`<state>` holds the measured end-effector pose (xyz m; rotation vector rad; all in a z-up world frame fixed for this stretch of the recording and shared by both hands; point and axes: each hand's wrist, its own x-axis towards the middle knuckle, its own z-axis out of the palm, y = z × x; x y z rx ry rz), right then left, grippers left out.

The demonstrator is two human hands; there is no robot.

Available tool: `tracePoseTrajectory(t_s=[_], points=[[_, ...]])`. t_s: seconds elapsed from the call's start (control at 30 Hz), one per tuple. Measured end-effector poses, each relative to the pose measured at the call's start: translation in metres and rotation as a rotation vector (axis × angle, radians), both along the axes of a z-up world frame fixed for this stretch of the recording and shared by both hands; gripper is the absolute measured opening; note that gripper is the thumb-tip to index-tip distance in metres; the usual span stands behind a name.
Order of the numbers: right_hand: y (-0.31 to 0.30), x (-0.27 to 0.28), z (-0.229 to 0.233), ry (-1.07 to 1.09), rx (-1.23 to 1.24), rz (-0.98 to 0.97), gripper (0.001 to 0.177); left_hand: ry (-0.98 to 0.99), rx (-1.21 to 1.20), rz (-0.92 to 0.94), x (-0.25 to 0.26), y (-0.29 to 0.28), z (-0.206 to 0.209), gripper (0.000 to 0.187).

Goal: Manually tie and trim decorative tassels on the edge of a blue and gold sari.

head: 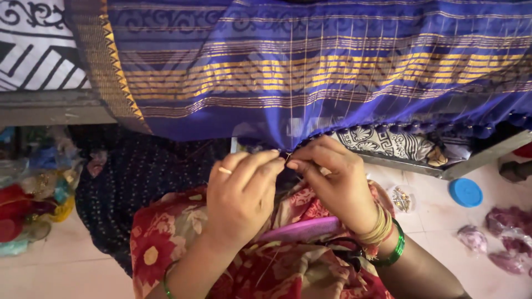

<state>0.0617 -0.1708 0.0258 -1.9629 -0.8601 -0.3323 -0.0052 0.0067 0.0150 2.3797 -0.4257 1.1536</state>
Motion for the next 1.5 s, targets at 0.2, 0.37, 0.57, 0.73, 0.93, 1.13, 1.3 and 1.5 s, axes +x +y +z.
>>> tracePoseTrajectory(t_s=[0.2, 0.37, 0.57, 0.73, 0.93, 1.13, 1.3, 1.5], points=[[-0.002, 0.0, 0.001, -0.019, -0.029, 0.01, 0.018, 0.049, -0.409, -0.1, 0.011, 0.0, -0.003, 0.011], [0.0, -0.002, 0.007, -0.037, -0.09, -0.003, 0.024, 0.073, -0.417, -0.138, 0.018, -0.002, -0.001, 0.011], [0.0, 0.004, 0.002, -0.128, -0.101, 0.018, 0.033, 0.06, -0.429, -0.076, 0.032, -0.005, -0.004, 0.014], [-0.003, 0.004, 0.0, -0.095, -0.047, 0.027, 0.03, 0.432, -0.831, -0.181, 0.035, -0.002, -0.009, 0.01], [-0.006, 0.002, 0.001, -0.128, -0.041, -0.058, 0.02, 0.648, -1.373, -0.653, 0.032, -0.002, -0.019, 0.004], [-0.007, -0.002, 0.008, -0.186, -0.125, -0.018, 0.016, 0.345, -0.748, -0.302, 0.03, -0.008, -0.016, 0.009], [0.002, 0.0, 0.02, -0.338, -0.101, -0.049, 0.018, 0.292, -0.647, -0.204, 0.025, -0.01, -0.001, 0.005], [0.011, 0.002, 0.014, -0.159, 0.009, 0.003, 0.022, 0.324, -0.845, -0.34, 0.023, -0.009, -0.016, 0.005]])
